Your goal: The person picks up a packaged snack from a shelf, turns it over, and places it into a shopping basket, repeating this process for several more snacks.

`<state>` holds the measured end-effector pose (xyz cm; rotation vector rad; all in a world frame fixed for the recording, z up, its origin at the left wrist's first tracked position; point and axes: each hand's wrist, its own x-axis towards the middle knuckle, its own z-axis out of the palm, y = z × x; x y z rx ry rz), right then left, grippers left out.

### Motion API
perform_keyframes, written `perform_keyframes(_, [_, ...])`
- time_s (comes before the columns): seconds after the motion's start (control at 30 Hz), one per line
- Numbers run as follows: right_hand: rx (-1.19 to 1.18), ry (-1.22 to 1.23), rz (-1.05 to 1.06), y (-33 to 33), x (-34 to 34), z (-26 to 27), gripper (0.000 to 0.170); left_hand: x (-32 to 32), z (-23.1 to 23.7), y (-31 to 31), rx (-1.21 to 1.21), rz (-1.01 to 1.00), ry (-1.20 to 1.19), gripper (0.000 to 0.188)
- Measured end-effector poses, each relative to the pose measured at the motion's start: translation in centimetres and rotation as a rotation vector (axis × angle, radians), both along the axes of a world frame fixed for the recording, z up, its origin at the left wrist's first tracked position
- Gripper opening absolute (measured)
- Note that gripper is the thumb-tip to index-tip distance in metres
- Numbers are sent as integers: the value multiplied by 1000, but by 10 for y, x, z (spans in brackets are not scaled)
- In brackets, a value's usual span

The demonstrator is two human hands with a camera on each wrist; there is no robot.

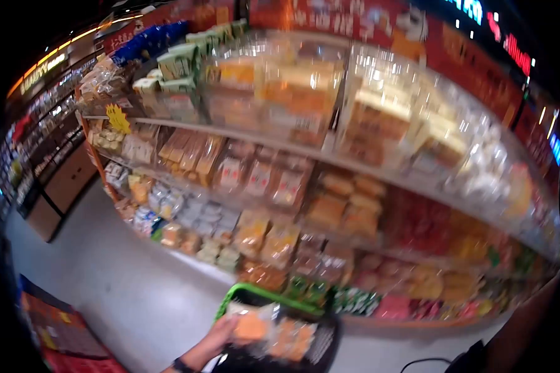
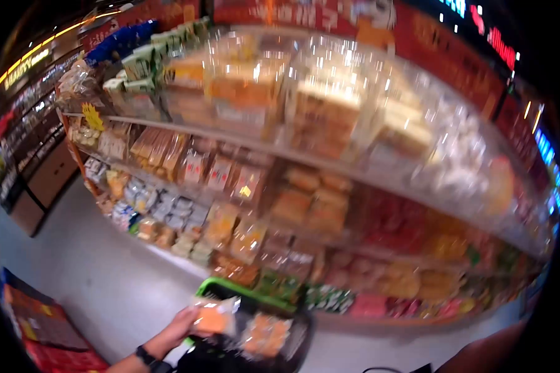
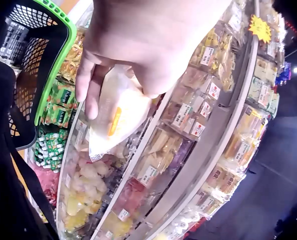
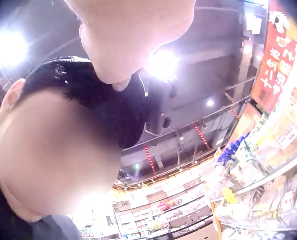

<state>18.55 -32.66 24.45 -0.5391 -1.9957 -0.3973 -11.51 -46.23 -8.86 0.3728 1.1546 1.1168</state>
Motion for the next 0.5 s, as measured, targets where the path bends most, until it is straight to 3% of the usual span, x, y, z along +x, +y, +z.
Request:
perform_keyframes(0.07, [0, 14, 80, -5, -4, -7, 22, 3, -13, 8, -57, -60, -52, 43])
perform_keyframes(0.13, [-9, 77, 165, -12, -1, -23, 21, 8, -29, 18, -123, -117, 71, 46])
perform_keyframes(0.17, [-30, 114, 184, -14, -3, -30, 21, 8, -59, 19, -135, -83, 27, 47])
perform_keyframes(0.27, [-329, 301, 253, -18, 2, -96, 21, 21, -76, 30, -233, -170, 106, 45])
perform_keyframes(0.37, [-979, 425, 55, -19, -1, -228, 16, 32, -147, 34, -251, -247, 13, 44])
perform_keyframes(0.4, [-1363, 528, -47, -19, -8, -276, 13, 33, -173, 32, -326, -322, 30, 44])
perform_keyframes(0.43, [-1601, 570, -145, -21, -11, -331, 9, 45, -191, 35, -342, -247, -10, 41])
perform_keyframes(0.47, [-1820, 751, -96, -32, -12, -397, 10, 59, -189, 45, -355, -203, -30, 38])
perform_keyframes(0.5, [-1892, 739, -107, -54, -8, -491, 14, 62, -221, 45, -304, -259, -29, 37])
